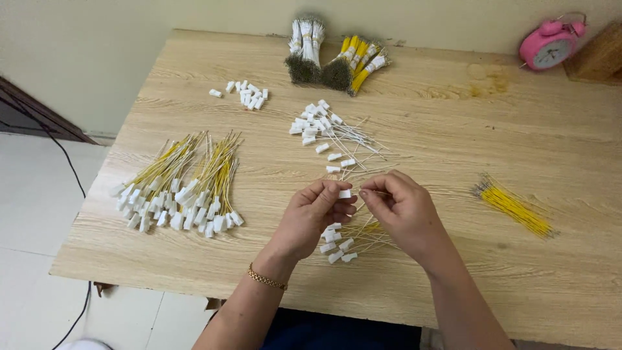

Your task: The person repeatedly picks a white plastic cap and a yellow stick, inserts the stick into the cap, and places the assembled unit on the table. The process is repeated continuously throughout the clip.

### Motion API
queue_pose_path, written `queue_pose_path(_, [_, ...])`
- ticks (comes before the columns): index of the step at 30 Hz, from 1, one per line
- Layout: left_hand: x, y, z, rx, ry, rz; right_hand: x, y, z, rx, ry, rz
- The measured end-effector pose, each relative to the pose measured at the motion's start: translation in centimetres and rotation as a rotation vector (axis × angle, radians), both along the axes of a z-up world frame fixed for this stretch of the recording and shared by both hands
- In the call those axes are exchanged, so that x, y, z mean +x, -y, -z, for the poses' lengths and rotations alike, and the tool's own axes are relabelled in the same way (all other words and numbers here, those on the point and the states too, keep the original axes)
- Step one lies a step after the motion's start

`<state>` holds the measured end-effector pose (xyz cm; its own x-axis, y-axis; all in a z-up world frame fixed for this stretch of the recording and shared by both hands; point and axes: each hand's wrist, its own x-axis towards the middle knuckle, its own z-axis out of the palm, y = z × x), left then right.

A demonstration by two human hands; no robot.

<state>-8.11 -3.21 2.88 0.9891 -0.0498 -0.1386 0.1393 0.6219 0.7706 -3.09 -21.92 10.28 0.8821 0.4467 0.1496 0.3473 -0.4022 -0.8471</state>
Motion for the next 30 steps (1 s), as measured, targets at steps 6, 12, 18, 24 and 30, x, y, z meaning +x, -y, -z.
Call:
queue_pose_path(6, [0.3,0.1,-0.5,-0.004,-0.045,-0.017,0.3,0.5,0.3,0.042,-0.127,0.017])
queue_pose_path(12, [0.2,-0.1,-0.5,0.011,-0.029,-0.029,0.4,0.4,-0.4,-0.068,-0.110,0.011])
queue_pose_path(18, [0.1,-0.1,-0.5,0.007,-0.030,-0.029,0.0,0.2,-1.3,-0.122,-0.074,0.022])
queue_pose_path(24, [0.1,0.0,-0.3,0.041,0.006,-0.047,0.1,0.4,-1.4,-0.143,-0.023,0.001])
queue_pose_path(30, [0.3,0.2,0.3,0.098,0.021,-0.016,-0.1,0.0,-1.1,-0.134,-0.004,0.006])
